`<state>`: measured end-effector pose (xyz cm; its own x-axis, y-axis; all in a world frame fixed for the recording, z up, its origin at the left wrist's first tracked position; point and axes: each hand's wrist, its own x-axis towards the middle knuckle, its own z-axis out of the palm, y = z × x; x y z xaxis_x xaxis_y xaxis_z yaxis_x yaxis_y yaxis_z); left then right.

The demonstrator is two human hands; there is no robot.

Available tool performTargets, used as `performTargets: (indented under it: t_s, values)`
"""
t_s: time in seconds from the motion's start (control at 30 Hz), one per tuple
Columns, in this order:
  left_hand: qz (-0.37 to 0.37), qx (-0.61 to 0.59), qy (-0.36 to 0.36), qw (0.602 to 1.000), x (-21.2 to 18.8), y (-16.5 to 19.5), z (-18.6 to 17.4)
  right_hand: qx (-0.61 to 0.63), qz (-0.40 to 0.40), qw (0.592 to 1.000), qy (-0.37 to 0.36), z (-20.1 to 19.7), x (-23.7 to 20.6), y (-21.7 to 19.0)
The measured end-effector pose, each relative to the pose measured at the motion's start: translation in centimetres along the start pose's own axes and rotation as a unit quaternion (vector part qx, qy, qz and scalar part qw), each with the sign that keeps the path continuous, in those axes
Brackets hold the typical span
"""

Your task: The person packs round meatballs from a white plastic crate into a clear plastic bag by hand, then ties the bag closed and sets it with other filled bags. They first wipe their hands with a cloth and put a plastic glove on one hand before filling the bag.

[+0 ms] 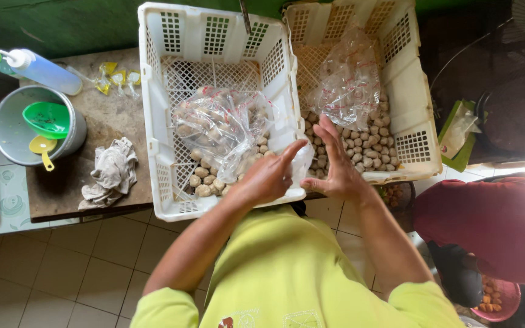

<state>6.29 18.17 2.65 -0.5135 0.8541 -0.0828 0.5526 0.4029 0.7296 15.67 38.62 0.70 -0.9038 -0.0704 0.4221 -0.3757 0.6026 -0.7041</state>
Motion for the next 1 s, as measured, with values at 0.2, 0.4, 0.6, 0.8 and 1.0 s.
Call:
performTargets:
  t_s: [0.2,0.4,0.6,0.8,1.0]
  values:
    - [-0.033,0.208,-0.146,0.967,1.9,6.1,-9.9,0.31,0.151,0.925,-0.16,-2.8,5.1,0.4]
    - [0.029,0.154,0.064,0.986,2.9,6.3,-16.2,0.287,0.123,0.949,-0.032,-4.7,7.2,0.4]
    - [0.069,-0.153,0.128,0.977,5.5,4.3,-15.2,0.185,0.147,0.969,-0.068,-5.8,8.4,0.1]
    - [0.102,0.006,0.191,0.976,4.2,4.4,-13.1,0.156,0.035,0.973,0.165,-4.8,8.3,-0.5]
    - [0.012,-0.121,0.297,0.947,4.3,4.0,-8.9,0.3,0.239,0.91,0.16,1.2,6.7,-2.0]
